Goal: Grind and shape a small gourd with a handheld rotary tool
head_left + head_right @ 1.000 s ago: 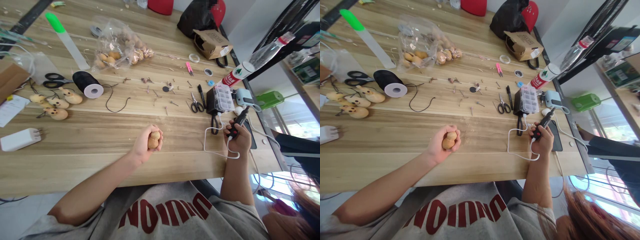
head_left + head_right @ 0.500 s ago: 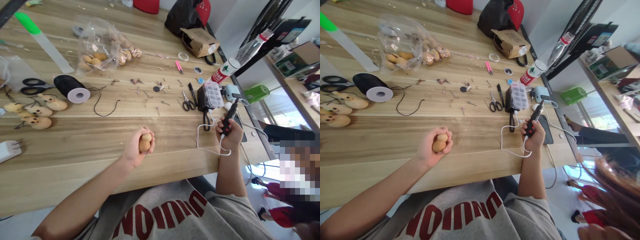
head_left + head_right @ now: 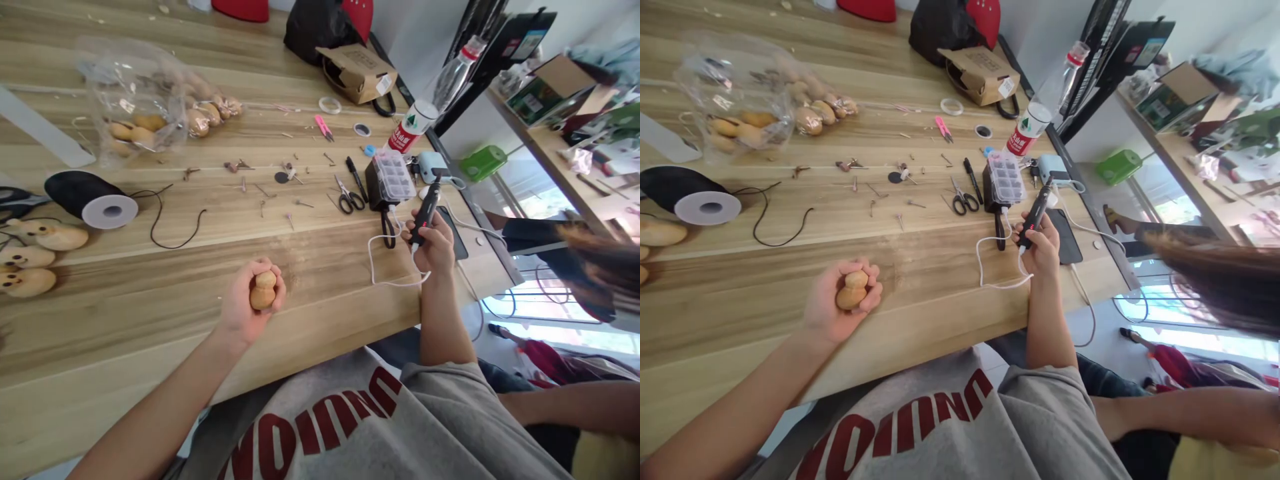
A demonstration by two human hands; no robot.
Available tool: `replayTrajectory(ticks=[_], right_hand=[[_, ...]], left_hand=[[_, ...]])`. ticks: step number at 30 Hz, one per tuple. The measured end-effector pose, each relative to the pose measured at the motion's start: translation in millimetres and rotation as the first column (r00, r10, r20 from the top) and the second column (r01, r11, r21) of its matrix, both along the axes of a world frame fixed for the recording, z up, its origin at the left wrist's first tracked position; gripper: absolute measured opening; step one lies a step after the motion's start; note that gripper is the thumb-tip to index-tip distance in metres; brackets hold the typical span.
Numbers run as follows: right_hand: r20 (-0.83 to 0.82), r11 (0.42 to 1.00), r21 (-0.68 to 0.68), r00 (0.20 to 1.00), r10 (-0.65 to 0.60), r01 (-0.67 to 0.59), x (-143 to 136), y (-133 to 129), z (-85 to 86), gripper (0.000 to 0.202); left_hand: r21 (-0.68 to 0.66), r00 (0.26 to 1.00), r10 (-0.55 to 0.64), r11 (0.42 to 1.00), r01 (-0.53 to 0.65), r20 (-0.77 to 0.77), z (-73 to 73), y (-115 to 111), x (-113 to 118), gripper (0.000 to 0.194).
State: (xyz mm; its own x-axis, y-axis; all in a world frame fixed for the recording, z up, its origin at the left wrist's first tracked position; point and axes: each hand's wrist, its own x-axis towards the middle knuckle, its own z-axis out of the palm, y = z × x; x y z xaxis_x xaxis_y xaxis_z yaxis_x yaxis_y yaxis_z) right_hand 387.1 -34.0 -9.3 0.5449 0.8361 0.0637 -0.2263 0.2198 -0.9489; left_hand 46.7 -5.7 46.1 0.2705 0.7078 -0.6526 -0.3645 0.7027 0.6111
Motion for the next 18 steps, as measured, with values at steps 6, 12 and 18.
replayTrajectory(ticks=[6,12,18], right_hand=[[0.031,0.996,0.064,0.997,-0.069,0.067,0.6,-0.3,-2.8,0.038],[0.030,0.998,0.053,0.999,-0.045,0.043,-0.3,0.5,-1.2,0.038],[0.012,0.997,0.068,1.000,-0.025,0.024,-2.6,-0.8,1.3,0.039]], left_hand=[[0.011,1.000,0.011,1.000,-0.011,0.016,0.6,0.9,0.9,0.013],[-0.005,0.999,0.038,0.999,-0.038,0.011,3.4,0.0,1.0,0.014],[-0.009,0.999,0.032,0.999,-0.032,0.003,4.9,-0.1,1.9,0.011]])
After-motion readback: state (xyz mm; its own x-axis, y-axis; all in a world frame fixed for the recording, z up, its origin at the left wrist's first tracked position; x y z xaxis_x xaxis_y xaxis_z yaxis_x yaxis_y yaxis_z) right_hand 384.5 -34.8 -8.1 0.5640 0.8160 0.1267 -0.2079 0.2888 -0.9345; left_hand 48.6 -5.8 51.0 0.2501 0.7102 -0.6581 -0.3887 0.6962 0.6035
